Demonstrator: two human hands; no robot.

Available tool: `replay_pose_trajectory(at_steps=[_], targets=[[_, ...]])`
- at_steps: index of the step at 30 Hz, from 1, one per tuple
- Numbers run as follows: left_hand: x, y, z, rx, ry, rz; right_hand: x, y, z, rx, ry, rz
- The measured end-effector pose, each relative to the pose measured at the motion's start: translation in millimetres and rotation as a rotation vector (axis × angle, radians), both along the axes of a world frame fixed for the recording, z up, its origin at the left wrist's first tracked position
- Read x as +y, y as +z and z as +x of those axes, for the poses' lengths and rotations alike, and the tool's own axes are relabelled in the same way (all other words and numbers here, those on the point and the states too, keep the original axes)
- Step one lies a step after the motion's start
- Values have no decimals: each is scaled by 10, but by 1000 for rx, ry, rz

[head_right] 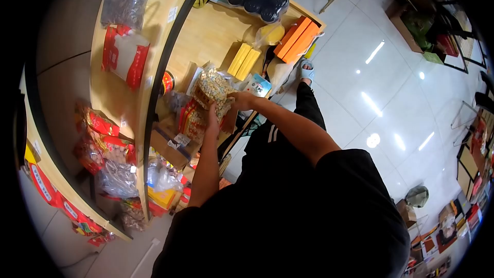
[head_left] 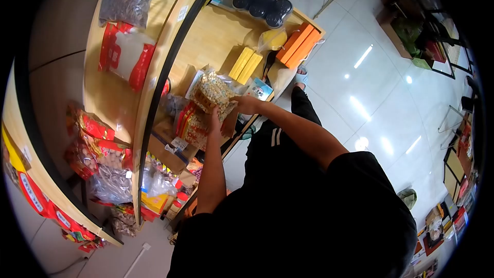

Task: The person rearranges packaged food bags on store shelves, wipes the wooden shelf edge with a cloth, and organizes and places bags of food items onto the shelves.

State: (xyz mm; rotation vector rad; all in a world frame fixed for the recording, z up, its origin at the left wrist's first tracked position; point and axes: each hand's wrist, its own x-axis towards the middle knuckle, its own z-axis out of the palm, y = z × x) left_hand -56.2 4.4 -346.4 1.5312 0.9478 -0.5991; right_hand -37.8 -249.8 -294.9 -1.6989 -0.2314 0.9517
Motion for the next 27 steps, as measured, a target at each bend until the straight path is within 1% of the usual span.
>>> replay_pose_trajectory(at_steps=[1,3,6,7,8,10,12,13,14,15,16,17,18,19,21,22,24,25,27], targets=[[-45,36,23,-2,9,2,-20,-67,27,-2,9,2],[-68,114,-6,96,-69,76,-25,-162,14,-67,57,32],[-118,127,-34,37,-20,85,-14,-246,9,-60,91,32],[-219,244,-26,33,-2,82,-22,-229,7,-64,109,30],[-419,485,35,64,-53,214,-32,-210,8,-18,113,13],[-732,824,114,91,-93,340,-45,-174,11,20,125,-11],[-871,993,110,41,-82,347,-48,-145,-39,-1,72,10],[-897,1047,108,23,-74,346,-59,-100,-48,-7,84,3],[-904,1106,123,21,-73,275,-63,-52,-62,-7,78,-11],[-883,1132,126,17,-75,205,-51,-8,-79,-7,70,-25],[-801,1008,92,12,-69,200,-21,-28,-110,-13,75,-31],[-737,880,62,23,-69,265,12,-45,-140,-28,52,-45],[-742,895,64,32,-69,328,43,-52,-163,-45,29,-62],[-737,918,42,24,-65,316,77,-60,-196,-53,32,-75],[-714,967,-29,54,-133,444,145,-66,-251,-87,-52,-116],[-670,965,-39,44,-123,431,169,-73,-249,-99,-45,-129],[-558,960,-79,-66,-171,197,225,-92,-273,-3,-89,-113],[-522,932,-116,-74,-160,184,270,-98,-307,-11,-80,-126],[-569,846,-51,-10,-288,345,312,-89,-281,-41,-125,-131]])
